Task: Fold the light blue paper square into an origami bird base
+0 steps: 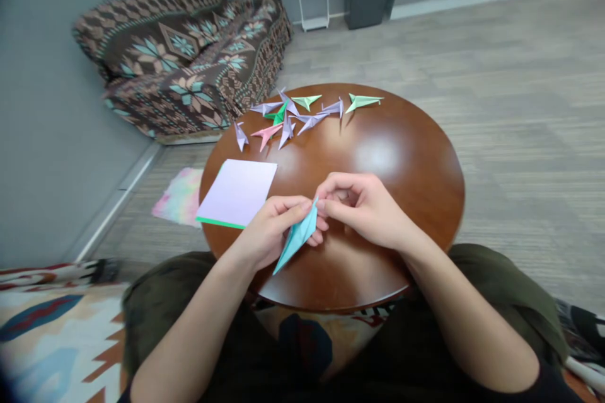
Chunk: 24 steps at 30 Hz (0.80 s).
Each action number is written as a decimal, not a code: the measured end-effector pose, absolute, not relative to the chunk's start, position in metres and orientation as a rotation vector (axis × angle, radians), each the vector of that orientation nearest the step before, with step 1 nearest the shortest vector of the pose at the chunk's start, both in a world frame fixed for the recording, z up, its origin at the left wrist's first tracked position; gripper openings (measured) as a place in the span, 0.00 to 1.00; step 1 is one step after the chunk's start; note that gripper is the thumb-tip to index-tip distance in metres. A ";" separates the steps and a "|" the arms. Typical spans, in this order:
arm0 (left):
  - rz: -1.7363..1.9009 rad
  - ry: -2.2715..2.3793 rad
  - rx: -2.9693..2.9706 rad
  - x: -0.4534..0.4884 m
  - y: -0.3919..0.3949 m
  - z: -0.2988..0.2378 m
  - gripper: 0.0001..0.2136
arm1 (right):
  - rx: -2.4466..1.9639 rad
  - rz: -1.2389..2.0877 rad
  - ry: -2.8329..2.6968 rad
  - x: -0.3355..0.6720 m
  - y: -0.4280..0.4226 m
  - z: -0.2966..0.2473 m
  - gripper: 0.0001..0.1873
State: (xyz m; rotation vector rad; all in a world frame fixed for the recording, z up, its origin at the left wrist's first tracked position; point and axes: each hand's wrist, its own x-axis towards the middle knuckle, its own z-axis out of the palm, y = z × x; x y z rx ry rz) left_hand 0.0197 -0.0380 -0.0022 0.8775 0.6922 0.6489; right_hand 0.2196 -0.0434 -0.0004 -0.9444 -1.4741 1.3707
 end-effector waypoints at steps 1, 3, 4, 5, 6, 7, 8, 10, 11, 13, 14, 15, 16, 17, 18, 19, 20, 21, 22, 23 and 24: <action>0.648 0.690 0.864 0.020 -0.038 -0.002 0.15 | -0.944 1.376 -1.469 0.219 -0.043 0.000 0.11; 0.646 0.689 0.850 0.019 -0.037 -0.001 0.15 | -0.941 1.385 -1.460 0.219 -0.044 0.002 0.10; 0.642 0.692 0.849 0.018 -0.037 0.000 0.15 | -0.941 1.389 -1.458 0.219 -0.044 0.003 0.10; 0.637 0.694 0.849 0.018 -0.037 0.000 0.15 | -0.943 1.392 -1.456 0.219 -0.044 0.004 0.10; 0.632 0.693 0.849 0.017 -0.037 0.000 0.15 | -0.946 1.394 -1.454 0.219 -0.044 0.004 0.10; 0.627 0.692 0.849 0.017 -0.037 0.000 0.15 | -0.948 1.397 -1.451 0.219 -0.044 0.004 0.11; 0.622 0.691 0.847 0.017 -0.037 0.000 0.15 | -0.950 1.398 -1.450 0.219 -0.044 0.004 0.11; 0.616 0.688 0.838 0.016 -0.037 0.000 0.15 | -0.947 1.403 -1.452 0.219 -0.044 0.004 0.11; 0.616 0.687 0.836 0.017 -0.037 0.000 0.15 | -0.940 1.406 -1.454 0.219 -0.044 0.003 0.10; 0.618 0.689 0.836 0.018 -0.037 0.000 0.15 | -0.926 1.410 -1.460 0.219 -0.043 0.001 0.09; 0.619 0.689 0.837 0.018 -0.037 0.000 0.16 | -0.919 1.411 -1.460 0.219 -0.043 0.001 0.08; 0.623 0.688 0.837 0.019 -0.038 0.000 0.16 | -0.909 1.413 -1.459 0.219 -0.043 0.000 0.08; 0.631 0.685 0.835 0.019 -0.038 -0.001 0.16 | -0.899 1.418 -1.454 0.219 -0.042 -0.001 0.09; 0.640 0.682 0.831 0.020 -0.038 -0.001 0.16 | -0.891 1.424 -1.447 0.219 -0.042 -0.001 0.09; 0.649 0.678 0.824 0.020 -0.038 -0.001 0.16 | -0.887 1.432 -1.439 0.219 -0.042 -0.001 0.09; 0.653 0.674 0.820 0.020 -0.038 -0.001 0.16 | -0.883 1.439 -1.433 0.219 -0.042 -0.001 0.09; 0.652 0.674 0.815 0.020 -0.037 -0.001 0.16 | -0.882 1.444 -1.429 0.219 -0.042 -0.001 0.09; 0.646 0.675 0.810 0.020 -0.037 -0.002 0.16 | -0.882 1.447 -1.428 0.219 -0.042 -0.001 0.09; 0.635 0.675 0.803 0.019 -0.037 -0.002 0.16 | -0.880 1.449 -1.428 0.218 -0.042 -0.001 0.09; 0.623 0.674 0.796 0.019 -0.037 -0.002 0.16 | -0.876 1.452 -1.430 0.218 -0.042 -0.001 0.09; 0.612 0.674 0.791 0.019 -0.037 -0.002 0.16 | -0.871 1.457 -1.431 0.218 -0.042 -0.001 0.09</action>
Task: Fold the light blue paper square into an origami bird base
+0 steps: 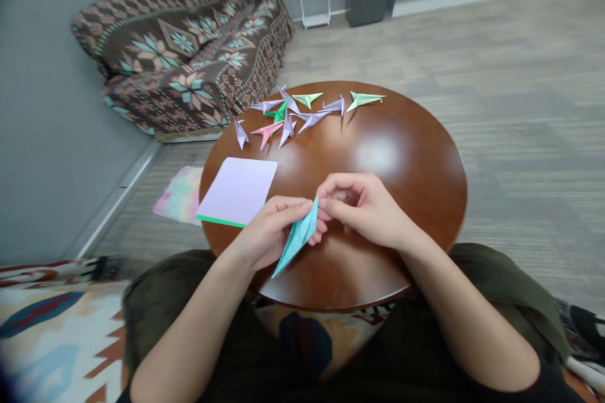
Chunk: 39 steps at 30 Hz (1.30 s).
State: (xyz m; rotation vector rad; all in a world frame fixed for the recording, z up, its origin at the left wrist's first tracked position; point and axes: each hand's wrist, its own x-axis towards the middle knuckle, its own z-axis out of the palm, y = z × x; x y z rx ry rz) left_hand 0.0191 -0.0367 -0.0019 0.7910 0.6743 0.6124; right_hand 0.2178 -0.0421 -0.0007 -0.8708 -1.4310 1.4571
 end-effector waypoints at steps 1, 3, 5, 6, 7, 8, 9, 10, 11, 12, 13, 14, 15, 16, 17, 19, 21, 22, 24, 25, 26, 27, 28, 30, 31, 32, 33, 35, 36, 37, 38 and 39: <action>0.604 0.675 0.787 0.019 -0.037 -0.002 0.17 | -0.865 1.462 -1.429 0.217 -0.042 -0.001 0.09; 0.595 0.677 0.784 0.020 -0.037 -0.002 0.17 | -0.863 1.469 -1.417 0.216 -0.043 -0.002 0.09; 0.597 0.687 0.780 0.021 -0.038 -0.003 0.18 | -0.875 1.470 -1.397 0.215 -0.043 -0.004 0.08; 0.599 0.692 0.777 0.022 -0.039 -0.003 0.18 | -0.883 1.468 -1.389 0.214 -0.043 -0.005 0.08; 0.605 0.697 0.773 0.022 -0.039 -0.003 0.18 | -0.889 1.465 -1.383 0.214 -0.043 -0.006 0.08; 0.613 0.703 0.767 0.023 -0.039 -0.003 0.18 | -0.893 1.462 -1.381 0.214 -0.042 -0.006 0.08; 0.623 0.708 0.760 0.023 -0.039 -0.004 0.18 | -0.894 1.461 -1.381 0.214 -0.042 -0.007 0.08; 0.631 0.710 0.754 0.023 -0.040 -0.004 0.17 | -0.894 1.461 -1.383 0.214 -0.042 -0.007 0.09; 0.637 0.709 0.748 0.024 -0.040 -0.004 0.17 | -0.893 1.463 -1.384 0.215 -0.043 -0.007 0.10; 0.640 0.707 0.744 0.024 -0.040 -0.004 0.17 | -0.893 1.465 -1.383 0.215 -0.043 -0.007 0.10; 0.641 0.703 0.740 0.024 -0.040 -0.004 0.17 | -0.893 1.467 -1.382 0.216 -0.043 -0.007 0.11; 0.640 0.700 0.739 0.024 -0.040 -0.004 0.16 | -0.891 1.469 -1.380 0.216 -0.044 -0.007 0.11; 0.640 0.700 0.738 0.024 -0.040 -0.004 0.16 | -0.891 1.470 -1.378 0.217 -0.044 -0.007 0.12; 0.640 0.702 0.737 0.024 -0.040 -0.004 0.16 | -0.891 1.469 -1.379 0.217 -0.045 -0.007 0.12; 0.637 0.707 0.735 0.023 -0.040 -0.003 0.16 | -0.894 1.469 -1.380 0.217 -0.045 -0.007 0.12; 0.626 0.711 0.727 0.023 -0.040 -0.003 0.17 | -0.900 1.470 -1.387 0.217 -0.045 -0.008 0.12; 0.615 0.707 0.711 0.022 -0.040 -0.002 0.17 | -0.906 1.470 -1.391 0.217 -0.044 -0.008 0.12; 0.610 0.704 0.702 0.021 -0.040 -0.001 0.16 | -0.908 1.472 -1.390 0.217 -0.044 -0.008 0.12; 0.600 0.699 0.688 0.021 -0.040 -0.001 0.16 | -0.905 1.481 -1.387 0.217 -0.044 -0.008 0.12; 0.594 0.698 0.683 0.021 -0.040 0.000 0.16 | -0.904 1.487 -1.384 0.217 -0.044 -0.008 0.12; 0.588 0.695 0.680 0.020 -0.040 0.000 0.16 | -0.905 1.493 -1.383 0.218 -0.044 -0.008 0.12; 0.584 0.692 0.678 0.020 -0.039 0.000 0.16 | -0.905 1.498 -1.384 0.218 -0.044 -0.008 0.12; 0.582 0.688 0.678 0.020 -0.039 0.001 0.16 | -0.905 1.500 -1.385 0.218 -0.044 -0.007 0.12; 0.576 0.676 0.679 0.020 -0.039 0.001 0.15 | -0.907 1.499 -1.387 0.218 -0.044 -0.007 0.12; 0.572 0.666 0.677 0.020 -0.039 0.001 0.15 | -0.906 1.500 -1.388 0.219 -0.044 -0.007 0.12; 0.567 0.655 0.676 0.020 -0.038 0.000 0.15 | -0.904 1.501 -1.391 0.219 -0.044 -0.006 0.13; 0.562 0.645 0.673 0.020 -0.038 0.000 0.15 | -0.902 1.502 -1.391 0.219 -0.044 -0.006 0.13; 0.556 0.633 0.669 0.020 -0.038 0.000 0.15 | -0.897 1.503 -1.392 0.219 -0.044 -0.005 0.13; 0.556 0.635 0.669 0.020 -0.038 0.000 0.15 | -0.894 1.503 -1.392 0.219 -0.044 -0.005 0.13; 0.558 0.641 0.669 0.020 -0.038 0.000 0.15 | -0.891 1.503 -1.390 0.219 -0.044 -0.005 0.13; 0.559 0.647 0.669 0.020 -0.038 0.000 0.15 | -0.888 1.504 -1.388 0.219 -0.044 -0.005 0.13; 0.561 0.651 0.671 0.020 -0.039 0.001 0.15 | -0.887 1.506 -1.386 0.219 -0.044 -0.005 0.13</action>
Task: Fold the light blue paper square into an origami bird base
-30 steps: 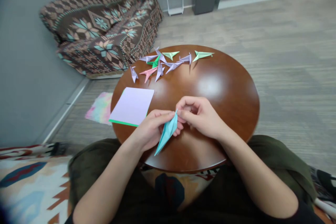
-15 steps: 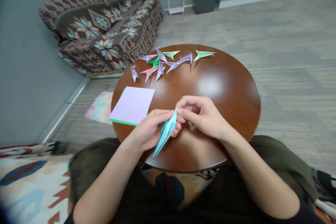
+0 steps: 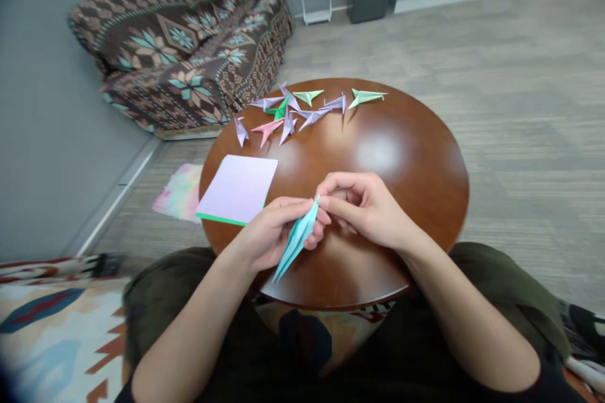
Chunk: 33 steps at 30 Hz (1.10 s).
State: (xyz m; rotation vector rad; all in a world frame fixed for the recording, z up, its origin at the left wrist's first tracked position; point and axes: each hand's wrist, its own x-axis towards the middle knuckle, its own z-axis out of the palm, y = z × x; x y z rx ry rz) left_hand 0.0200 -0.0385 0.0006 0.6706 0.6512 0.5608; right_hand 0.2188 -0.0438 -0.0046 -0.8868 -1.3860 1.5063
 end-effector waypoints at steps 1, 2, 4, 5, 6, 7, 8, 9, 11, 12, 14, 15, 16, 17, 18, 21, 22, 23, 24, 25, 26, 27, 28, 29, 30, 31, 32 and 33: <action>0.563 0.652 0.673 0.020 -0.039 0.001 0.15 | -0.885 1.510 -1.384 0.219 -0.044 -0.004 0.13; 0.564 0.651 0.677 0.020 -0.039 0.001 0.14 | -0.884 1.513 -1.381 0.218 -0.044 -0.004 0.12; 0.568 0.644 0.681 0.020 -0.040 0.001 0.14 | -0.887 1.516 -1.376 0.218 -0.044 -0.004 0.13; 0.569 0.642 0.681 0.020 -0.040 0.002 0.14 | -0.888 1.515 -1.374 0.219 -0.045 -0.004 0.13; 0.569 0.643 0.679 0.020 -0.040 0.002 0.14 | -0.891 1.512 -1.374 0.219 -0.045 -0.003 0.13; 0.569 0.646 0.678 0.021 -0.040 0.002 0.14 | -0.894 1.510 -1.374 0.219 -0.045 -0.003 0.14; 0.569 0.651 0.677 0.021 -0.040 0.002 0.15 | -0.897 1.508 -1.375 0.219 -0.046 -0.003 0.14; 0.567 0.655 0.677 0.021 -0.040 0.002 0.15 | -0.899 1.507 -1.375 0.219 -0.046 -0.003 0.13; 0.567 0.660 0.682 0.020 -0.040 0.002 0.15 | -0.899 1.509 -1.372 0.219 -0.045 -0.004 0.13; 0.569 0.659 0.687 0.020 -0.040 0.002 0.15 | -0.899 1.511 -1.368 0.219 -0.045 -0.004 0.12; 0.570 0.653 0.705 0.020 -0.040 0.002 0.15 | -0.900 1.513 -1.358 0.219 -0.045 -0.004 0.11; 0.573 0.653 0.717 0.020 -0.040 0.001 0.15 | -0.902 1.513 -1.354 0.219 -0.044 -0.005 0.11; 0.578 0.655 0.727 0.021 -0.040 0.001 0.15 | -0.903 1.511 -1.353 0.219 -0.044 -0.005 0.11; 0.582 0.657 0.736 0.021 -0.040 0.001 0.15 | -0.905 1.507 -1.352 0.218 -0.044 -0.005 0.11; 0.585 0.661 0.741 0.021 -0.040 0.000 0.15 | -0.909 1.502 -1.353 0.218 -0.044 -0.005 0.11; 0.591 0.677 0.752 0.022 -0.040 0.000 0.16 | -0.925 1.486 -1.354 0.218 -0.044 -0.005 0.12; 0.592 0.684 0.755 0.022 -0.040 0.000 0.16 | -0.931 1.481 -1.353 0.218 -0.044 -0.005 0.12; 0.594 0.691 0.758 0.023 -0.040 -0.001 0.16 | -0.934 1.477 -1.353 0.218 -0.044 -0.005 0.12; 0.600 0.697 0.765 0.023 -0.040 -0.001 0.16 | -0.936 1.474 -1.354 0.218 -0.044 -0.005 0.12; 0.606 0.702 0.776 0.024 -0.040 -0.001 0.16 | -0.936 1.471 -1.353 0.217 -0.044 -0.006 0.11; 0.614 0.709 0.793 0.024 -0.040 -0.002 0.16 | -0.940 1.466 -1.350 0.216 -0.044 -0.006 0.10; 0.625 0.719 0.815 0.025 -0.040 -0.002 0.17 | -0.948 1.460 -1.345 0.215 -0.044 -0.006 0.09; 0.640 0.734 0.842 0.025 -0.040 -0.003 0.17 | -0.957 1.451 -1.339 0.214 -0.044 -0.006 0.09; 0.657 0.752 0.872 0.026 -0.041 -0.003 0.17 | -0.968 1.440 -1.333 0.213 -0.045 -0.006 0.08; 0.675 0.770 0.899 0.027 -0.042 -0.004 0.18 | -0.979 1.425 -1.326 0.212 -0.045 -0.006 0.08; 0.691 0.784 0.919 0.028 -0.042 -0.004 0.19 | -0.986 1.408 -1.321 0.211 -0.045 -0.005 0.08; 0.701 0.789 0.934 0.028 -0.043 -0.004 0.20 | -0.990 1.391 -1.316 0.210 -0.045 -0.005 0.07; 0.704 0.787 0.944 0.029 -0.044 -0.004 0.20 | -0.994 1.374 -1.312 0.210 -0.045 -0.005 0.07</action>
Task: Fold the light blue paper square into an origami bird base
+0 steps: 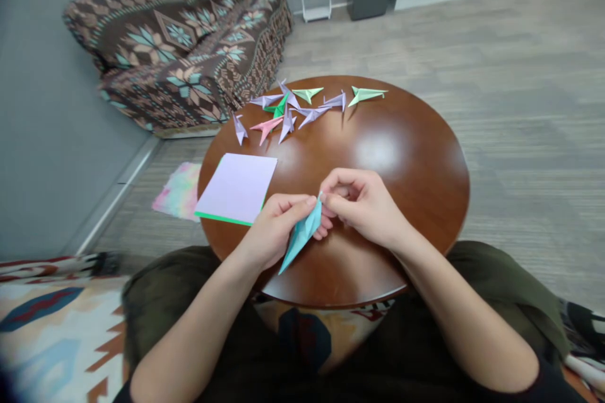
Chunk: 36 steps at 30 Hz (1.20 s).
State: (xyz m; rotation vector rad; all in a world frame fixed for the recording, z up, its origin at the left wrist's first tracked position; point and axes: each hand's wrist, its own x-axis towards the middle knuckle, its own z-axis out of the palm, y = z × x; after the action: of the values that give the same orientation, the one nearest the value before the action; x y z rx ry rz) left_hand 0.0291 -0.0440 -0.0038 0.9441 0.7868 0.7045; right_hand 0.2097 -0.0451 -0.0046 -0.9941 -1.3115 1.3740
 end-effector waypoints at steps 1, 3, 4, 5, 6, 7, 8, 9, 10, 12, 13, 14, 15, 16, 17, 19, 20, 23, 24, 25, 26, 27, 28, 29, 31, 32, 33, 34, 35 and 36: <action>0.702 0.780 0.951 0.030 -0.045 -0.004 0.20 | -0.999 1.359 -1.307 0.209 -0.045 -0.004 0.07; 0.706 0.767 0.975 0.030 -0.045 -0.005 0.20 | -1.021 1.331 -1.305 0.209 -0.045 -0.004 0.07; 0.731 0.773 0.995 0.031 -0.044 -0.006 0.18 | -1.046 1.303 -1.304 0.209 -0.044 -0.004 0.08; 0.778 0.790 1.014 0.031 -0.043 -0.008 0.17 | -1.083 1.258 -1.301 0.209 -0.044 -0.005 0.08; 0.842 0.816 1.024 0.031 -0.042 -0.010 0.15 | -1.125 1.200 -1.294 0.209 -0.044 -0.005 0.08; 0.913 0.844 1.017 0.032 -0.040 -0.012 0.14 | -1.166 1.138 -1.283 0.209 -0.044 -0.005 0.09; 0.980 0.869 0.992 0.032 -0.039 -0.015 0.13 | -1.200 1.081 -1.271 0.209 -0.044 -0.006 0.09; 1.038 0.888 0.955 0.032 -0.037 -0.016 0.13 | -1.225 1.039 -1.264 0.208 -0.044 -0.006 0.10; 1.082 0.903 0.918 0.032 -0.036 -0.018 0.15 | -1.237 1.024 -1.266 0.206 -0.045 -0.007 0.11; 1.134 0.926 0.873 0.033 -0.036 -0.018 0.21 | -1.233 1.074 -1.296 0.202 -0.046 -0.009 0.14; 1.155 0.934 0.863 0.034 -0.037 -0.018 0.25 | -1.221 1.134 -1.321 0.200 -0.047 -0.010 0.16; 1.173 0.935 0.853 0.035 -0.038 -0.017 0.29 | -1.201 1.209 -1.349 0.197 -0.048 -0.011 0.18; 1.189 0.925 0.841 0.036 -0.039 -0.016 0.32 | -1.176 1.274 -1.372 0.194 -0.049 -0.012 0.19; 1.196 0.901 0.828 0.037 -0.040 -0.015 0.33 | -1.153 1.312 -1.390 0.192 -0.050 -0.013 0.19; 1.196 0.870 0.819 0.039 -0.041 -0.014 0.31 | -1.136 1.314 -1.402 0.190 -0.051 -0.013 0.19; 1.173 0.813 0.832 0.041 -0.042 -0.014 0.21 | -1.127 1.229 -1.412 0.188 -0.053 -0.014 0.17; 1.172 0.797 0.849 0.042 -0.042 -0.014 0.18 | -1.135 1.154 -1.418 0.189 -0.053 -0.013 0.16; 1.273 0.838 0.858 0.040 -0.041 -0.014 0.15 | -1.173 0.773 -1.492 0.193 -0.054 -0.013 0.10; 1.308 0.870 0.823 0.039 -0.041 -0.014 0.15 | -1.174 0.589 -1.536 0.196 -0.054 -0.013 0.09; 1.314 0.893 0.770 0.038 -0.041 -0.013 0.15 | -1.166 0.397 -1.586 0.198 -0.054 -0.013 0.08; 1.283 0.897 0.713 0.037 -0.041 -0.012 0.17 | -1.155 0.215 -1.640 0.201 -0.054 -0.013 0.08; 1.226 0.873 0.662 0.036 -0.042 -0.011 0.19 | -1.145 0.056 -1.695 0.203 -0.054 -0.014 0.08; 1.161 0.826 0.627 0.036 -0.044 -0.009 0.22 | -1.138 -0.076 -1.752 0.204 -0.054 -0.015 0.08; 1.106 0.765 0.613 0.037 -0.045 -0.008 0.23 | -1.136 -0.181 -1.809 0.205 -0.054 -0.015 0.08; 1.059 0.672 0.640 0.039 -0.048 -0.006 0.22 | -1.127 -0.314 -1.912 0.204 -0.055 -0.016 0.08; 1.067 0.660 0.668 0.041 -0.049 -0.006 0.21 | -1.115 -0.346 -1.956 0.202 -0.055 -0.017 0.09; 1.082 0.671 0.700 0.042 -0.049 -0.007 0.19 | -1.100 -0.356 -1.997 0.201 -0.056 -0.017 0.09; 1.095 0.699 0.734 0.042 -0.048 -0.008 0.18 | -1.086 -0.347 -2.029 0.199 -0.056 -0.017 0.08; 1.106 0.737 0.764 0.042 -0.047 -0.010 0.18 | -1.075 -0.324 -2.051 0.198 -0.055 -0.017 0.08; 1.111 0.774 0.784 0.041 -0.044 -0.013 0.16 | -1.067 -0.301 -2.068 0.197 -0.055 -0.017 0.06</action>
State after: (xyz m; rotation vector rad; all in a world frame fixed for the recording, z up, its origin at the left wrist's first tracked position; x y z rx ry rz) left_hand 0.0414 -0.0445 -0.0126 0.7835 0.7745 1.1112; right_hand 0.1969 -0.0546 -0.0166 -1.0672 -2.0680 -0.3005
